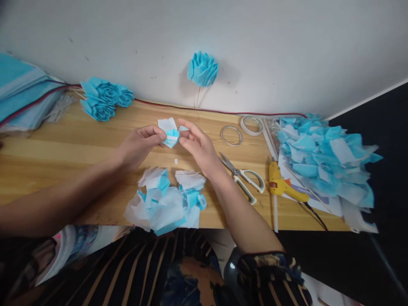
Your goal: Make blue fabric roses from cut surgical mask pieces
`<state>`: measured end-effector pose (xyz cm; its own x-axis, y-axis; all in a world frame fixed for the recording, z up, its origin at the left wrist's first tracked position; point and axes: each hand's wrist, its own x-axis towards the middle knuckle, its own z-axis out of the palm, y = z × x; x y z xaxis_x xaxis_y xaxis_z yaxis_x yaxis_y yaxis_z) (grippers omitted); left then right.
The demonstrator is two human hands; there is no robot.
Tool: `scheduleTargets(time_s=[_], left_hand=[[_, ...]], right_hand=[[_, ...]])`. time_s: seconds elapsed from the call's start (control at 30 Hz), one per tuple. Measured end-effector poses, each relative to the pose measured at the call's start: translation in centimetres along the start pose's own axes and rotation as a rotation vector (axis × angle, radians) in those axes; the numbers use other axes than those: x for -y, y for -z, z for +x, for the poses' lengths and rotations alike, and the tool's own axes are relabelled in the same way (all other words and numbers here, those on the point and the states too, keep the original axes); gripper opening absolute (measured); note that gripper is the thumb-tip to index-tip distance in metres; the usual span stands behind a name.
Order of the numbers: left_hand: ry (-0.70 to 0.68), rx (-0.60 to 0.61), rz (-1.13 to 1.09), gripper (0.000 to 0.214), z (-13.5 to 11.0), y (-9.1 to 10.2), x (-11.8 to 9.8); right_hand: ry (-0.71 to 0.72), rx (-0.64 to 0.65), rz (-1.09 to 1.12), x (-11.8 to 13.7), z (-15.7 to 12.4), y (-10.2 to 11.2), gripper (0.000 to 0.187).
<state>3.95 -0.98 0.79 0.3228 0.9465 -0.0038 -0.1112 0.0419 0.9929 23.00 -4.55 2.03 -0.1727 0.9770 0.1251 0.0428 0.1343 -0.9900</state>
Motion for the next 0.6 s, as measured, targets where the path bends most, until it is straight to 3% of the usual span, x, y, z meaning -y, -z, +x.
scheduleTargets(time_s=[0.27, 0.6], left_hand=[[-0.026, -0.061, -0.040, 0.016, 0.2, 0.1, 0.3], [0.042, 0.030, -0.166, 0.026, 0.1, 0.0, 0.6]], right_hand=[[-0.021, -0.001, -0.070, -1.1, 0.1, -0.4, 0.051], [-0.072, -0.068, -0.050, -1.5, 0.4, -0.4, 0.053]])
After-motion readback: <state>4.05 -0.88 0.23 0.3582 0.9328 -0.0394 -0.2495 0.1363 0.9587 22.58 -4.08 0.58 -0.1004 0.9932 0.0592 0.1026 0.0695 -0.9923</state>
